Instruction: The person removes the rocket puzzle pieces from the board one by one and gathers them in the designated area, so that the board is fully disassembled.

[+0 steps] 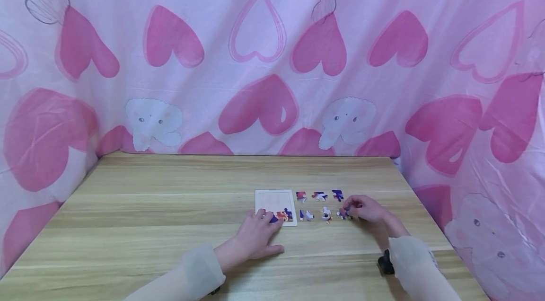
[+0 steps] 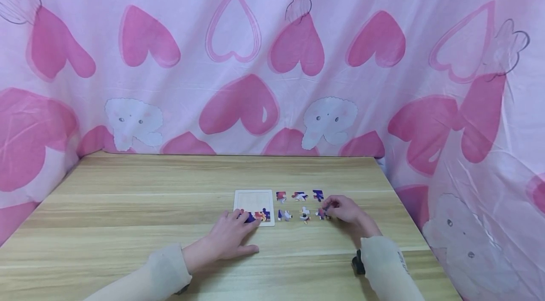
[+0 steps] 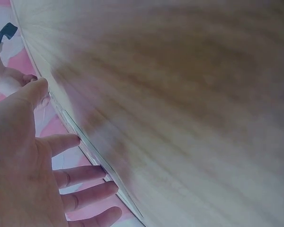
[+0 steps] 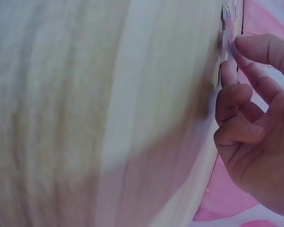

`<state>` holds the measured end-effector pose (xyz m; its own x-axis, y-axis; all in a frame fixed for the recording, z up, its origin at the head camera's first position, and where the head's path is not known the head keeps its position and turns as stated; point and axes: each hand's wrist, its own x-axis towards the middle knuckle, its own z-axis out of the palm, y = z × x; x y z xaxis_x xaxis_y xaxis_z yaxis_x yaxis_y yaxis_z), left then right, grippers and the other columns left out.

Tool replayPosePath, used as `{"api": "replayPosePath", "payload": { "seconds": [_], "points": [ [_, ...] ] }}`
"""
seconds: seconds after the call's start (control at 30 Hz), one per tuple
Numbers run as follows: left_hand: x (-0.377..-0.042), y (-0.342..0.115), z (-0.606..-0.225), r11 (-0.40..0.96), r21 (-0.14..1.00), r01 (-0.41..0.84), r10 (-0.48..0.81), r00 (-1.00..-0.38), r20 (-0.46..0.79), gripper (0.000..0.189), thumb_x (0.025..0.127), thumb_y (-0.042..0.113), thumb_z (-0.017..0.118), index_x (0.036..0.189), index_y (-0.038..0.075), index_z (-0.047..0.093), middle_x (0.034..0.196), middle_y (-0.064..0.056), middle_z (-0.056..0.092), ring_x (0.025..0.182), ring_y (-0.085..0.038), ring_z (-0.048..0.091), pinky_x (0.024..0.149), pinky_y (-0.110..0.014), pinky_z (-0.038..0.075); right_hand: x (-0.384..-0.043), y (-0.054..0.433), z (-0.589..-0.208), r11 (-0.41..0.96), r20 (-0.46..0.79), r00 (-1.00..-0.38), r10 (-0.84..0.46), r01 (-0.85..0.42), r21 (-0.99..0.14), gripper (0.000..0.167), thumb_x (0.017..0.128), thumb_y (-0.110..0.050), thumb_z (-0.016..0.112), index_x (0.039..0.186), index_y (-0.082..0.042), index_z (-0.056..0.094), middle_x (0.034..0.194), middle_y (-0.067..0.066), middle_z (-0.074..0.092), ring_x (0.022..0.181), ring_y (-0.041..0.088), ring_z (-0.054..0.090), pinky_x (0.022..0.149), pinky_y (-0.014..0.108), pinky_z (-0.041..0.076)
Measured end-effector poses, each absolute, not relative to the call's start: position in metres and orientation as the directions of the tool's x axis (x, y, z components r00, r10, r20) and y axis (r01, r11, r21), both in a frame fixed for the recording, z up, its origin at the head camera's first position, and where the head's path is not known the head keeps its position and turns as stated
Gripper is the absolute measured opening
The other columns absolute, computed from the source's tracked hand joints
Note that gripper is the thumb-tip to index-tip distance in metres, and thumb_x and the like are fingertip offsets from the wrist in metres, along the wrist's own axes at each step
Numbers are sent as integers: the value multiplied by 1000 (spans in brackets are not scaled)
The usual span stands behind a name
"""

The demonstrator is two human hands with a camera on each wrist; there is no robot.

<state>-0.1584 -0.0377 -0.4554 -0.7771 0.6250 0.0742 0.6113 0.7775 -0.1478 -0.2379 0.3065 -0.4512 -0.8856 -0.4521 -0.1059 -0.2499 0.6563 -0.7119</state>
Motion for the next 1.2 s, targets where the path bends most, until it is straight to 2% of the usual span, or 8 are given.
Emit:
{"api": "replayPosePath", "payload": {
  "seconds": [0.2, 0.33, 0.7, 1.0, 1.2],
  "points": [
    [-158, -39, -457, 771, -155, 618, 634, -767, 95, 68, 76, 70, 38, 126, 26, 48, 113, -7, 51, 105, -28, 46, 79, -47, 38, -237, 301, -447, 727, -95, -936, -340, -197, -657, 12, 81, -11, 58, 92, -4, 61, 80, 2, 54, 73, 18, 47, 60, 31, 41],
    [-157, -40, -458, 762, -174, 624, 645, -755, 119, 67, 76, 70, 38, 125, 25, 49, 111, -7, 52, 103, -27, 46, 79, -45, 38, -237, 293, -445, 740, -68, -947, -313, -198, -643, 14, 83, -13, 57, 93, -4, 60, 79, 2, 53, 72, 18, 47, 60, 32, 40],
    [-155, -36, -457, 776, -195, 600, 619, -784, 47, 72, 76, 72, 33, 129, 25, 46, 116, -9, 51, 110, -29, 44, 85, -48, 35, -240, 248, -439, 615, 39, -874, -484, -372, -695, 13, 84, -5, 54, 95, 0, 59, 77, 3, 53, 65, 15, 46, 56, 27, 41],
    [-150, -41, -455, 805, -88, 586, 592, -804, 55, 80, 76, 70, 36, 120, 6, 52, 121, -14, 50, 111, -30, 44, 88, -48, 34, -241, 203, -441, 597, 0, -833, -553, -397, -697, 10, 86, -9, 53, 93, -5, 60, 79, 0, 53, 70, 17, 47, 58, 29, 42],
    [-148, -47, -453, 798, -56, 600, 602, -796, 54, 81, 77, 70, 37, 121, 4, 52, 124, -14, 47, 112, -30, 42, 87, -48, 35, -245, 182, -444, 587, 6, -808, -589, -434, -683, 11, 86, -12, 54, 94, -9, 61, 79, -3, 53, 68, 14, 47, 57, 28, 41]
  ]
}}
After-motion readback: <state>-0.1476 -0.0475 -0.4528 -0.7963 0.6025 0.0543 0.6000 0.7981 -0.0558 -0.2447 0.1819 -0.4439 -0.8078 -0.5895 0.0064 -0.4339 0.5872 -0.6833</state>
